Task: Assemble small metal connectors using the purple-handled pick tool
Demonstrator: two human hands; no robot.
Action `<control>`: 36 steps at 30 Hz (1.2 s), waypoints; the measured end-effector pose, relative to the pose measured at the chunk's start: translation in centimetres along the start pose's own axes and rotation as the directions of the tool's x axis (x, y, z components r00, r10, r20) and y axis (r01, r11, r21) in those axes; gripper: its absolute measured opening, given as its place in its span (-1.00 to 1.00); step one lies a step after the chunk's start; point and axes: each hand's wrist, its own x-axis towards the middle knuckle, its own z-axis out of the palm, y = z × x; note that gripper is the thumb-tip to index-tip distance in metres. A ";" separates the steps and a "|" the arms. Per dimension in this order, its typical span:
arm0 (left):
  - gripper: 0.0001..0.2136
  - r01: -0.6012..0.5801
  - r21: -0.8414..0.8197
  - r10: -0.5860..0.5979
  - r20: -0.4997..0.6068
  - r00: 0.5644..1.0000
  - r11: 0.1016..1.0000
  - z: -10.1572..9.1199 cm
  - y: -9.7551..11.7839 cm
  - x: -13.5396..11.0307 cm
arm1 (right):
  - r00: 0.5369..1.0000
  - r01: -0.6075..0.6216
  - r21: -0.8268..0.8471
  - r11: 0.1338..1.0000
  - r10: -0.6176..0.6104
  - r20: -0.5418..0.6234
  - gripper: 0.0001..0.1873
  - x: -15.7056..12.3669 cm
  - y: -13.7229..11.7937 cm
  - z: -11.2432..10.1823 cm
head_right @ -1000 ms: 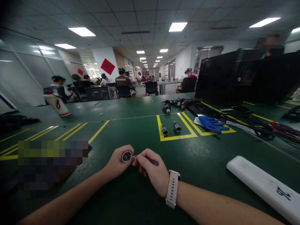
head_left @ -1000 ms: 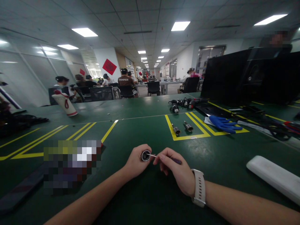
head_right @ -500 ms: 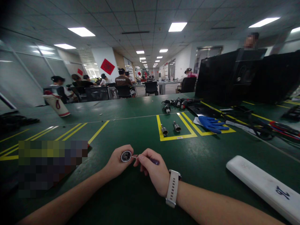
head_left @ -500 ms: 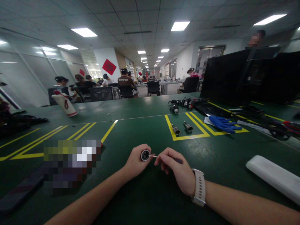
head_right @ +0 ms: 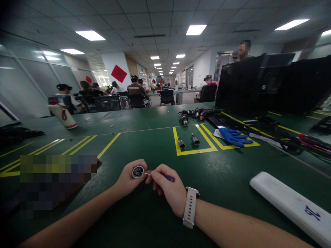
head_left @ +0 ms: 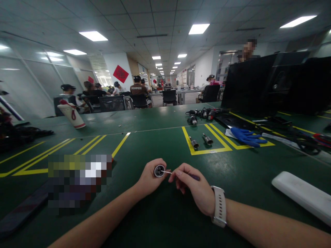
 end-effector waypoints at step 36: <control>-0.91 -0.073 0.304 0.050 0.081 0.995 0.950 0.2 0.0 -0.3 | 0.998 0.034 -0.159 0.987 -0.043 -0.053 -0.78 -0.1 0.0 -0.2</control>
